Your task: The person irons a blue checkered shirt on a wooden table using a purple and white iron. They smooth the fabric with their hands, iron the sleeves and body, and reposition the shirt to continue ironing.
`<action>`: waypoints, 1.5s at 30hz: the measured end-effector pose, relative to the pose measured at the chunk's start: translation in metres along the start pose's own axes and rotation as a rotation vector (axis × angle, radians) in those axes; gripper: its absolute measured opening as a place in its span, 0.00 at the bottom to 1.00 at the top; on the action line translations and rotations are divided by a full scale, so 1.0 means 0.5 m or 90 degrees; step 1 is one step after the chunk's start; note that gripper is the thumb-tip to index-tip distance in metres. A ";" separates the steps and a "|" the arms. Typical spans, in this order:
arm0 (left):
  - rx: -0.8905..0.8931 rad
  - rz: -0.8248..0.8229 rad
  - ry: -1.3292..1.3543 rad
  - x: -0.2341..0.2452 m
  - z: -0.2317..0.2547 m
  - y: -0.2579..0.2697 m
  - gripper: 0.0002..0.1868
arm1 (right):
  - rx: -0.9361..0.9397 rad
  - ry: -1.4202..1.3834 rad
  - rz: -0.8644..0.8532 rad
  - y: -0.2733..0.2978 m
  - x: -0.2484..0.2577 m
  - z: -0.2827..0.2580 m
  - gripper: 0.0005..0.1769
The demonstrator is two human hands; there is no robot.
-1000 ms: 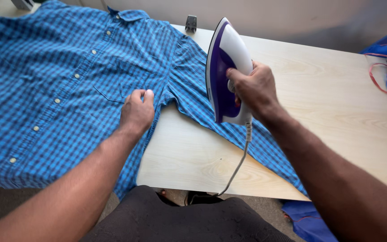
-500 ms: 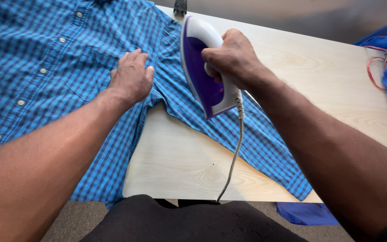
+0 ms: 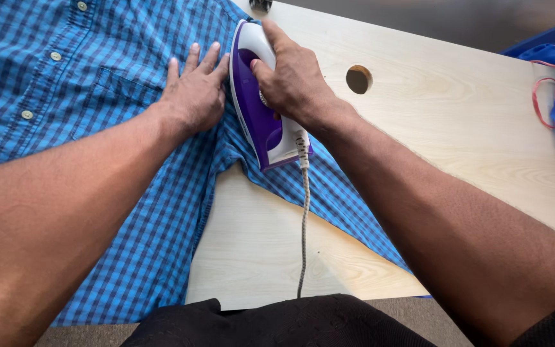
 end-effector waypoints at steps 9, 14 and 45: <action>0.032 -0.026 0.002 -0.014 -0.036 -0.019 0.34 | -0.035 0.017 -0.032 -0.046 -0.031 0.018 0.28; 0.060 -0.043 0.012 -0.005 -0.045 -0.005 0.34 | -0.116 0.005 -0.047 -0.055 -0.023 0.048 0.28; 0.001 0.025 0.042 0.020 -0.004 -0.080 0.34 | 0.060 0.036 -0.001 -0.041 -0.006 0.018 0.29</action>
Point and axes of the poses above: each hand's wrist, its own y-axis away from the middle knuckle, its own x-axis out of the back of the hand, z = x × y, the point moved 10 cm from there along -y, towards the middle knuckle, and after that the axes turned 12 degrees about -y, right-handed, at the moved point
